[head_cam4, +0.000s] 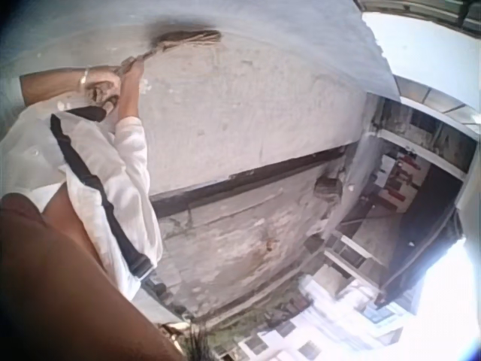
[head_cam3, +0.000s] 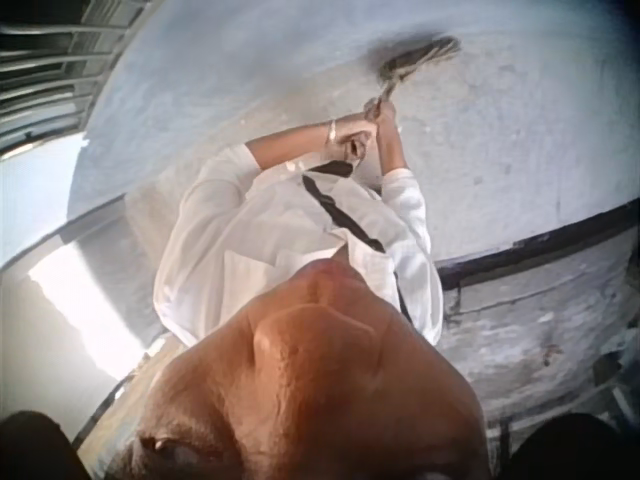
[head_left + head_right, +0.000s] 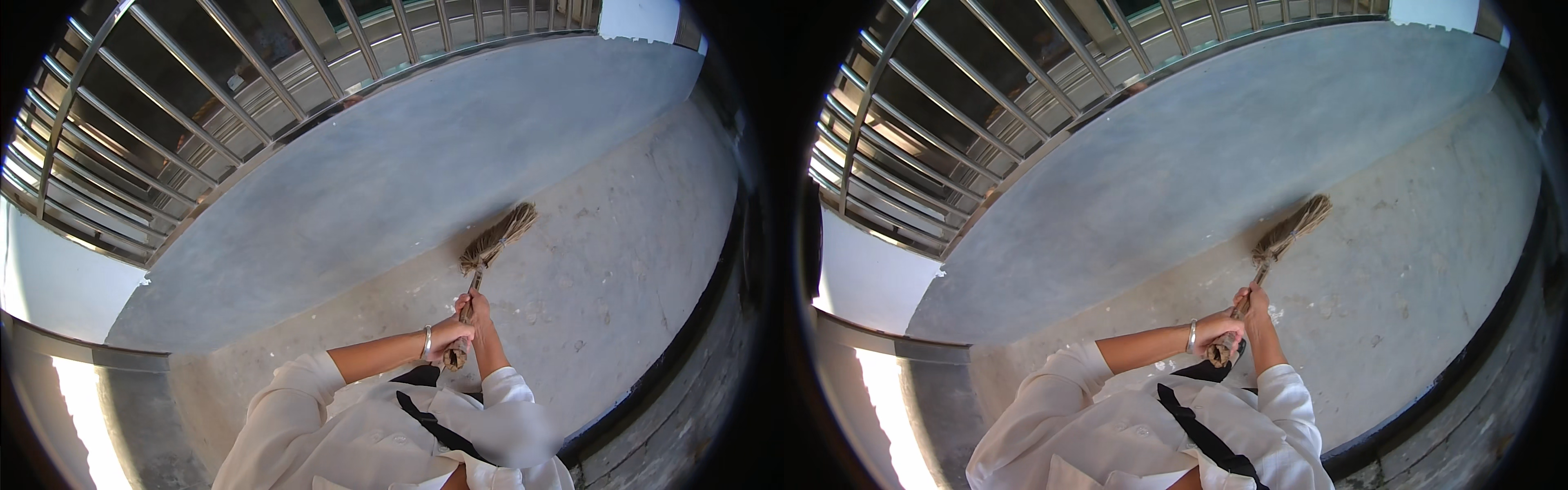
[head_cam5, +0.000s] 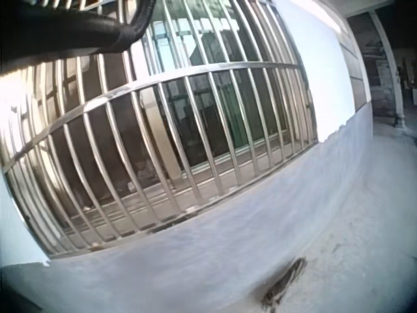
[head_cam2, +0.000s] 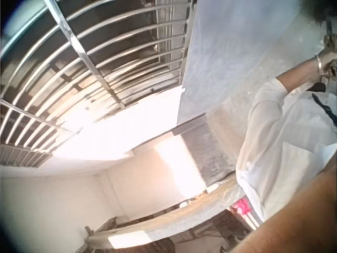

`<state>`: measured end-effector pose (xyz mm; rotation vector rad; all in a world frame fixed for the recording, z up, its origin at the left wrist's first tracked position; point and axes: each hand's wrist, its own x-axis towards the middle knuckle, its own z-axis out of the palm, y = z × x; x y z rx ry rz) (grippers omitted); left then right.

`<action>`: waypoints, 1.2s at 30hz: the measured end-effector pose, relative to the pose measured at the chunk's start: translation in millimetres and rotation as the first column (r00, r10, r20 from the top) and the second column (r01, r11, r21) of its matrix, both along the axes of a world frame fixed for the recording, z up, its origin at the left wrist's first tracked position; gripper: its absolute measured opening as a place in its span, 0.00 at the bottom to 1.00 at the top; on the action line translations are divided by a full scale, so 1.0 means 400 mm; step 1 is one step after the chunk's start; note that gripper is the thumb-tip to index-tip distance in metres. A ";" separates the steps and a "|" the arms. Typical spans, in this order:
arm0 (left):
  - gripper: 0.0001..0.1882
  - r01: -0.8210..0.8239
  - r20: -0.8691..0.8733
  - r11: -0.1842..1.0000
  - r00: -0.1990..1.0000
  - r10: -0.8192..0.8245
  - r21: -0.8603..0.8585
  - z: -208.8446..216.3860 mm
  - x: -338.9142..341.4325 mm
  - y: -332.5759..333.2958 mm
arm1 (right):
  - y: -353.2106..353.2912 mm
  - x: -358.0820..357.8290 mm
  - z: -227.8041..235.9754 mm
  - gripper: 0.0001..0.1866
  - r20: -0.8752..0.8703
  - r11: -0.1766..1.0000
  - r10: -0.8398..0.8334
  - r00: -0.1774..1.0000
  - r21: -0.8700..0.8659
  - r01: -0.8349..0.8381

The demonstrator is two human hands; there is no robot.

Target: The person sweeps a concrete outdoor area using a traditional straw broom. They move around a pink plastic chair and a parked scooter, sweeping debris toward a drainage ditch and then up a set of concrete stairs.

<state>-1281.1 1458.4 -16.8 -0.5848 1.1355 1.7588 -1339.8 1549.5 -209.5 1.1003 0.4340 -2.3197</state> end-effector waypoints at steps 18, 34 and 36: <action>0.08 0.484 0.228 0.872 0.859 -0.458 -0.069 -0.177 0.501 1.020 | 0.977 0.632 -0.091 0.12 0.171 0.853 -0.416 0.893 -0.267 0.448; 0.06 0.610 0.424 0.528 0.321 -0.847 0.591 -0.254 0.717 1.454 | 1.508 1.204 -0.184 0.06 0.367 0.608 -0.775 0.514 0.654 0.450; 0.10 0.426 0.637 0.653 0.202 -0.744 0.626 -0.321 0.658 1.458 | 1.510 1.193 -0.253 0.05 0.338 0.522 -0.821 0.460 0.771 0.365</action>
